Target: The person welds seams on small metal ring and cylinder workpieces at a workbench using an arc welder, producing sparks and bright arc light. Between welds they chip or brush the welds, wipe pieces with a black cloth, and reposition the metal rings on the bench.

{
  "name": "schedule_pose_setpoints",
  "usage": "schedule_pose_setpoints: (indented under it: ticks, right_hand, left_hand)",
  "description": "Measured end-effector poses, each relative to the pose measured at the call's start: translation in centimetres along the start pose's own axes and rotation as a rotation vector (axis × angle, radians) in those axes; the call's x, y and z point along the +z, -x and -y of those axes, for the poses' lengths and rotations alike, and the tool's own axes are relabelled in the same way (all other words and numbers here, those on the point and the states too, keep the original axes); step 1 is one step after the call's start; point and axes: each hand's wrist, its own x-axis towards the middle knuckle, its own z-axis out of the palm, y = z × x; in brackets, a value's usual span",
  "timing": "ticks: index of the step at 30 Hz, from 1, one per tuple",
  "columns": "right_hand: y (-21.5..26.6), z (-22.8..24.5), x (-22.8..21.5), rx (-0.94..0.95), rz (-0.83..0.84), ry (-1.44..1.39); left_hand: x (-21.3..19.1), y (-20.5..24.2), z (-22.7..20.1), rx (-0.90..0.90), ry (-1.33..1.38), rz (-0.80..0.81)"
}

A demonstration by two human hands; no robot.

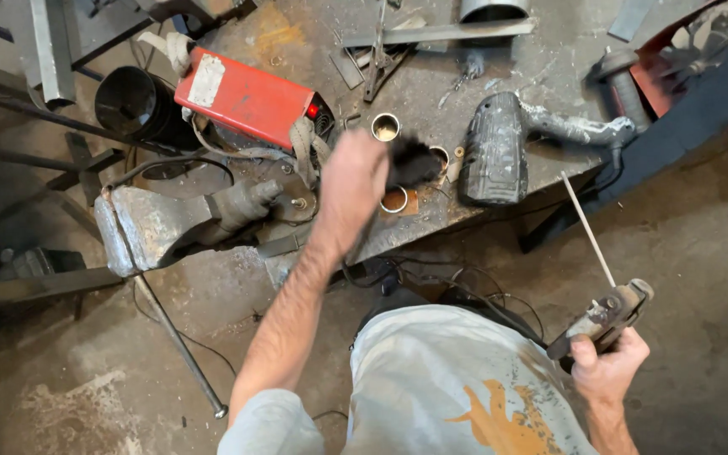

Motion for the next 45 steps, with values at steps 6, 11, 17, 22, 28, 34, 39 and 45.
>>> schedule_pose_setpoints:
  ticks: [6,11,17,22,28,34,39,45]
  right_hand:
    - [0.9,1.2,0.4,-0.015,0.011,0.019]
    - [1.7,2.3,1.4,-0.020,-0.019,-0.039]
    - [3.0,1.5,1.4,0.042,-0.052,-0.006]
    - [3.0,2.2,1.9,0.042,-0.025,-0.026]
    - [3.1,2.4,2.4,0.013,0.004,-0.007]
    - [3.5,2.9,2.7,0.018,0.024,0.026]
    - [3.7,3.7,3.1,0.022,0.028,0.046]
    - [4.6,2.5,2.6,0.027,0.009,0.077]
  left_hand:
    - [-4.2,-5.3,-1.9,0.053,0.030,-0.230]
    - [-4.2,-0.2,-2.8,0.188,-0.099,-0.195]
    - [-1.0,5.6,-0.8,0.071,-0.097,-0.129]
    - [-0.8,7.4,0.9,-0.014,-0.527,-0.246]
    - [-4.2,4.4,-3.9,-0.197,-0.605,-0.055]
    - [2.2,6.1,-1.3,0.065,-0.160,0.297]
    - [5.6,5.6,0.1,-0.128,-0.122,0.549]
    - [5.4,6.7,-0.5,-0.194,0.099,0.450]
